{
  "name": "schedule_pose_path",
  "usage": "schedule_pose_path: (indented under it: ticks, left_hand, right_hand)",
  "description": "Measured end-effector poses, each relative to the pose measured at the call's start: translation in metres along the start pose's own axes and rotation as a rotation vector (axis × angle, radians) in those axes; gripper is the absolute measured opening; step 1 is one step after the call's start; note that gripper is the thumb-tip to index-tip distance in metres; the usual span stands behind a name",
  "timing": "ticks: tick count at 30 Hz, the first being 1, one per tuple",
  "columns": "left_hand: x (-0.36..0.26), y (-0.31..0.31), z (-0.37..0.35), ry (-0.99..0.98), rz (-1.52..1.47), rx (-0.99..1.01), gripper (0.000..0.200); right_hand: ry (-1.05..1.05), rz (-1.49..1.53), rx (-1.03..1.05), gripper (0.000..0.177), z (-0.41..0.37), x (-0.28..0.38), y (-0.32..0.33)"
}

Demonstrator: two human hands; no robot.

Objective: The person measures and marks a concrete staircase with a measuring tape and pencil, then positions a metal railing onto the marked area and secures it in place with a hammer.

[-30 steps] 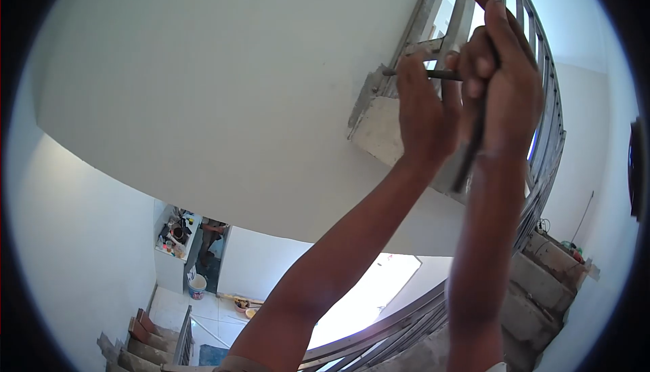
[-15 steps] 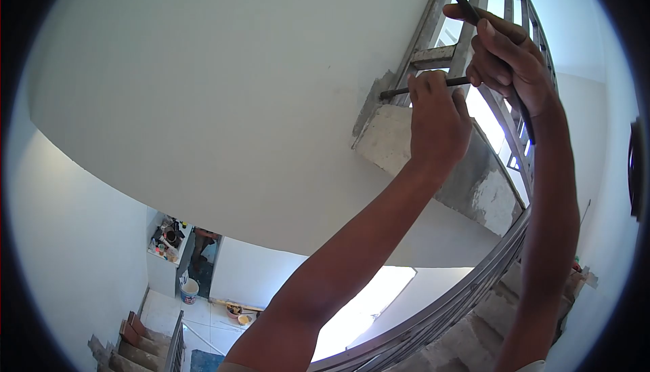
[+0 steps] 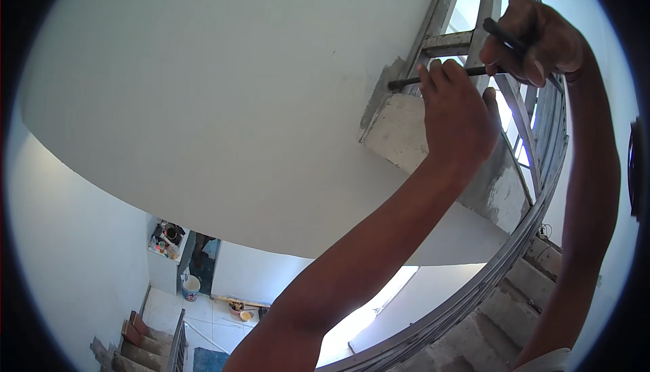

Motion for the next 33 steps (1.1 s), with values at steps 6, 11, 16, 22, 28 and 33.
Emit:
schedule_pose_path:
  ticks: [6, 11, 16, 22, 28, 33]
  left_hand:
    - [0.006, -0.008, 0.008, 0.0, -0.013, 0.028, 0.044]
    - [0.004, -0.001, 0.009, -0.111, -0.082, 0.167, 0.036]
    - [0.001, 0.004, 0.008, -0.215, -0.035, 0.093, 0.038]
    - [-0.023, 0.024, -0.01, -0.213, -0.299, -0.179, 0.054]
    - [-0.042, 0.016, -0.016, -0.128, -0.136, -0.343, 0.071]
    - [-0.032, 0.013, -0.007, -0.057, -0.237, -0.27, 0.07]
  right_hand:
    - [0.05, -0.294, 0.063, 0.06, -0.007, 0.011, -0.015]
    - [-0.131, -0.083, -0.077, 0.062, 0.005, 0.011, -0.04]
    - [0.07, -0.071, -0.046, 0.063, 0.003, -0.004, -0.031]
    - [0.028, -0.184, -0.298, 0.046, 0.001, 0.012, -0.034]
    - [0.141, -0.139, -0.464, 0.035, -0.005, 0.017, -0.047]
    - [0.16, 0.168, -0.97, 0.043, -0.028, -0.002, -0.044]
Point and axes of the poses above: each hand's wrist, its own z-axis towards the middle knuckle, its own y-axis out of the back of the hand, x = y × z, the point moved 8 cm from there along z, towards the middle knuckle, and after that the axes turned 7 degrees about z, right-handed, at the moved point
